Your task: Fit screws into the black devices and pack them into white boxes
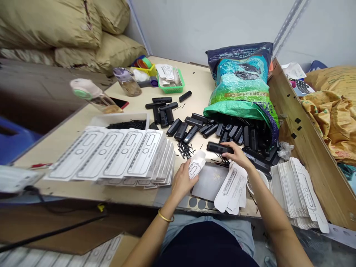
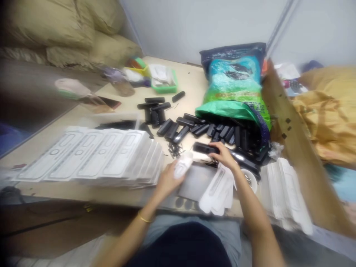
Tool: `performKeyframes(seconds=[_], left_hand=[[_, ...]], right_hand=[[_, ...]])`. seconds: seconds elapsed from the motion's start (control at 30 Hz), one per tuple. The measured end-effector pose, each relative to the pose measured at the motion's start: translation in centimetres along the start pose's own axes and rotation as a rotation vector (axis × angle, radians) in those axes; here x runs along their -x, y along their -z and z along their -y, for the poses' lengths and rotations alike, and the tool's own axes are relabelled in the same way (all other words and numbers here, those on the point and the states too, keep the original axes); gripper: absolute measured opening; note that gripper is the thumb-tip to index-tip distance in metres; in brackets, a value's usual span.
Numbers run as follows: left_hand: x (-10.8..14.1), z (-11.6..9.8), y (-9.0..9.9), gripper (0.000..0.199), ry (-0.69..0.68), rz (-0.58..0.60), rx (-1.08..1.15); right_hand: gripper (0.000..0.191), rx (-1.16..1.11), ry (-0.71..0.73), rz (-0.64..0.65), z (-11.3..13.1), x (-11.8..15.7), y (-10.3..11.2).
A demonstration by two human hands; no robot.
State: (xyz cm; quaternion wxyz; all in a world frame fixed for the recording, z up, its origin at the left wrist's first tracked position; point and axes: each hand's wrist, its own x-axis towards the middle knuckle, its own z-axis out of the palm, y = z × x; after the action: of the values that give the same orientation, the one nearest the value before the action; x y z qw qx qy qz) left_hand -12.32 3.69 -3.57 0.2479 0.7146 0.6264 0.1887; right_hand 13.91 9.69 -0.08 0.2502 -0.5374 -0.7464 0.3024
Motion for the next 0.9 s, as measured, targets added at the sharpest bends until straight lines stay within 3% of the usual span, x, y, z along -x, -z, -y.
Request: performKeyframes(seconds=[0.1,0.17,0.23,0.37,0.4,0.5,0.57,0.7,0.9], left_hand=[[0.0,-1.6,0.3,0.068,-0.242,0.089,0.046],[0.3,-2.4,0.3,0.068,-0.306,0.123,0.126],[0.6,-2.7,0.3,0.066,-0.269,0.109,0.216],[1.0,-2.2,0.3,0.063,-0.209,0.022,0.306],[1.0,-2.0,0.3,0.064,-0.205,-0.001,0.313],[0.9,-1.6,0.0,0.064,-0.191,-0.041,0.32],[0.9,-1.5,-0.4,0.063,-0.179,-0.044,0.319],[0.8,-1.5,-1.0,0.064,-0.155,-0.045,0.321],[0.6,-1.7,-1.0,0.063,-0.154,-0.028,0.33]], right_hand=[[0.037,-0.007,0.097,0.202,3.7,2.0,0.0],[0.041,0.032,0.112,0.224,5.3,2.6,-0.5],[0.037,0.104,0.051,0.15,5.2,2.5,-0.5],[0.036,0.323,-0.223,-0.064,-0.1,1.2,1.4],[0.037,0.526,-0.342,-0.057,-1.7,1.0,2.0],[0.037,0.63,-0.408,-0.025,-5.6,0.7,3.7],[0.04,0.662,-0.421,-0.082,-7.3,0.7,4.8],[0.043,0.829,-0.487,-0.257,-9.5,0.4,6.5],[0.038,0.941,-0.424,-0.225,-10.0,0.4,5.6]])
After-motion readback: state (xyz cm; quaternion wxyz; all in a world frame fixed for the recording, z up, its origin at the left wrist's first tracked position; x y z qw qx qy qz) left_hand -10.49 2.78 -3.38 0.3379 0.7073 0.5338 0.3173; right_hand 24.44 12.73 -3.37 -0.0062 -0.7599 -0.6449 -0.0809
